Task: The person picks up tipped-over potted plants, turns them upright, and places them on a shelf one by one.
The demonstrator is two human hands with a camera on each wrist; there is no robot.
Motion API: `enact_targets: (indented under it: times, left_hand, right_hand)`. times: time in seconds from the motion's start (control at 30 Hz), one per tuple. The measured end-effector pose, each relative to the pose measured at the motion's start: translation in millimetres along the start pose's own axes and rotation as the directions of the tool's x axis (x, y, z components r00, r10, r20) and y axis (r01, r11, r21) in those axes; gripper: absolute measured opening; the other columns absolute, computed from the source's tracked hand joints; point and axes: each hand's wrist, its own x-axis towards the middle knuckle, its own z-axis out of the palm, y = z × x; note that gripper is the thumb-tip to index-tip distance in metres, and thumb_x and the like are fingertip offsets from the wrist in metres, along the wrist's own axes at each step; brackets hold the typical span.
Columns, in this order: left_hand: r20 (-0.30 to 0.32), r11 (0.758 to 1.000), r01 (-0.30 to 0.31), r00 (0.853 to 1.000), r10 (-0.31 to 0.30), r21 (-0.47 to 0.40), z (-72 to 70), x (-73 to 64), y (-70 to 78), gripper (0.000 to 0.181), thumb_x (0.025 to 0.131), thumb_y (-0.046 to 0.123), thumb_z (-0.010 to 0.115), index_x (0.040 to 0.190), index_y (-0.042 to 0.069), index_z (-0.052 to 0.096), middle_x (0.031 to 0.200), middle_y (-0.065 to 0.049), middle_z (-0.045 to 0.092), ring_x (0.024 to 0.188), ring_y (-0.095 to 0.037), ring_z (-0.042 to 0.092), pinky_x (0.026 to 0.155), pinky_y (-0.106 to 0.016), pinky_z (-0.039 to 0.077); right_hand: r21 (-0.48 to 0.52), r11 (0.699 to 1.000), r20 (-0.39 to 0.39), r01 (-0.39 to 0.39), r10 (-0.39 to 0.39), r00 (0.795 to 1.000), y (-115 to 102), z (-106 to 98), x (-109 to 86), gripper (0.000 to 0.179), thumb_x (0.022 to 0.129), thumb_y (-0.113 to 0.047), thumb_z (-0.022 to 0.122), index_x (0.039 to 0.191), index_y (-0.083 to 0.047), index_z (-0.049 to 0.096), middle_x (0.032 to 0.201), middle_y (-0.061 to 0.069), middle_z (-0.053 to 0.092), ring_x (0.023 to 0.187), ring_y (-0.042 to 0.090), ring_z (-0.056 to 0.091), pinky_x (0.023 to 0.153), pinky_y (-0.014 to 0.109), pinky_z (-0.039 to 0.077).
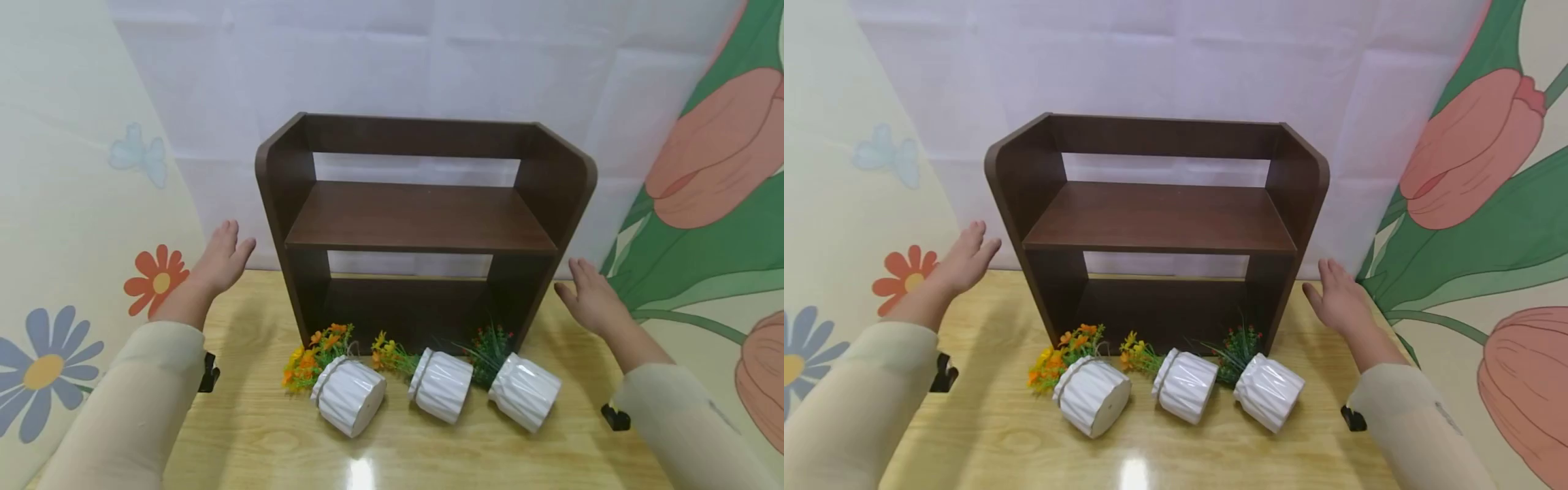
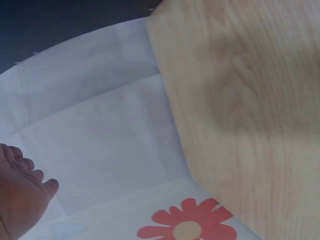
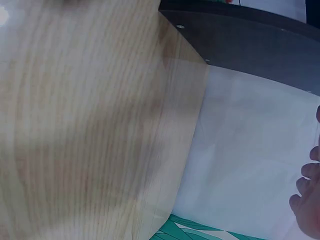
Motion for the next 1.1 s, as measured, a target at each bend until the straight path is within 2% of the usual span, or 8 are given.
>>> enact_targets:
  times: [0.2, 0.43, 0.6, 0.7, 0.83, 0.9, 1.1]
  left_hand:
    - [-0.034, 0.994, -0.019, 0.999, 0.016, -0.103, -12.6, 0.1, 26.2, 0.076, 0.105, 0.044, 0.022, 0.152, -0.008, -0.008, 0.159, -0.029, -0.014, 0.148, -0.044, -0.014, 0.119, -0.057, -0.005]
    - [-0.075, 0.968, -0.016, 0.997, -0.003, -0.251, -28.2, -2.0, 59.0, 0.073, 0.104, 0.049, 0.021, 0.157, 0.007, -0.007, 0.164, -0.014, -0.010, 0.151, -0.036, -0.009, 0.120, -0.055, -0.002]
    - [-0.120, 0.955, -0.032, 0.993, -0.004, -0.295, -41.2, -3.0, 81.4, 0.070, 0.103, 0.051, 0.020, 0.158, 0.013, -0.004, 0.165, -0.008, -0.006, 0.152, -0.034, -0.005, 0.120, -0.055, -0.001]
    - [-0.127, 0.952, -0.031, 0.992, -0.008, -0.304, -50.7, -2.9, 93.1, 0.069, 0.103, 0.052, 0.018, 0.158, 0.015, -0.003, 0.166, -0.007, -0.005, 0.152, -0.032, -0.006, 0.121, -0.055, -0.001]
    - [-0.137, 0.941, -0.046, 0.991, -0.001, -0.336, -61.1, -3.6, 104.6, 0.069, 0.104, 0.050, 0.015, 0.158, 0.013, -0.003, 0.166, -0.007, -0.007, 0.152, -0.028, -0.008, 0.121, -0.051, -0.003]
    - [-0.139, 0.927, -0.056, 0.990, 0.005, -0.370, -63.7, -4.2, 109.2, 0.069, 0.104, 0.050, 0.014, 0.158, 0.012, -0.004, 0.166, -0.007, -0.008, 0.152, -0.028, -0.009, 0.122, -0.049, -0.003]
    - [-0.123, 0.895, -0.064, 0.992, 0.010, -0.442, -66.5, -3.3, 118.6, 0.068, 0.104, 0.051, 0.015, 0.159, 0.017, -0.004, 0.166, -0.004, -0.007, 0.152, -0.033, -0.001, 0.121, -0.050, 0.002]
  right_hand:
    - [0.015, 1.000, 0.006, 0.021, -0.021, 1.000, -0.7, 2.5, -15.1, 0.074, 0.106, -0.042, 0.031, 0.151, 0.014, 0.012, 0.152, 0.043, 0.011, 0.141, 0.058, 0.012, 0.112, 0.066, 0.016]
    - [0.081, 0.996, 0.030, 0.023, -0.025, 0.999, -1.3, 7.5, -33.1, 0.075, 0.105, -0.042, 0.034, 0.151, 0.013, 0.011, 0.152, 0.043, 0.011, 0.138, 0.060, 0.013, 0.109, 0.069, 0.017]
    - [0.112, 0.993, 0.034, 0.029, -0.033, 0.999, -4.5, 11.0, -44.2, 0.074, 0.105, -0.040, 0.037, 0.152, 0.012, 0.012, 0.153, 0.041, 0.012, 0.139, 0.060, 0.015, 0.108, 0.070, 0.018]
    - [0.121, 0.992, 0.032, 0.033, -0.037, 0.999, -7.8, 11.8, -50.1, 0.073, 0.105, -0.039, 0.038, 0.151, 0.012, 0.014, 0.153, 0.041, 0.015, 0.139, 0.059, 0.016, 0.108, 0.070, 0.019]
    - [0.141, 0.989, 0.030, 0.043, -0.048, 0.998, -11.1, 12.7, -57.3, 0.073, 0.105, -0.039, 0.039, 0.150, 0.013, 0.017, 0.153, 0.041, 0.017, 0.139, 0.059, 0.017, 0.108, 0.070, 0.019]
    - [0.145, 0.988, 0.033, 0.042, -0.048, 0.998, -11.9, 13.6, -61.0, 0.072, 0.105, -0.039, 0.039, 0.150, 0.013, 0.018, 0.152, 0.041, 0.017, 0.139, 0.059, 0.017, 0.107, 0.070, 0.019]
    - [0.139, 0.990, 0.028, 0.036, -0.040, 0.999, -14.6, 17.7, -72.5, 0.069, 0.104, -0.039, 0.041, 0.148, 0.013, 0.026, 0.151, 0.041, 0.021, 0.138, 0.060, 0.019, 0.105, 0.072, 0.020]
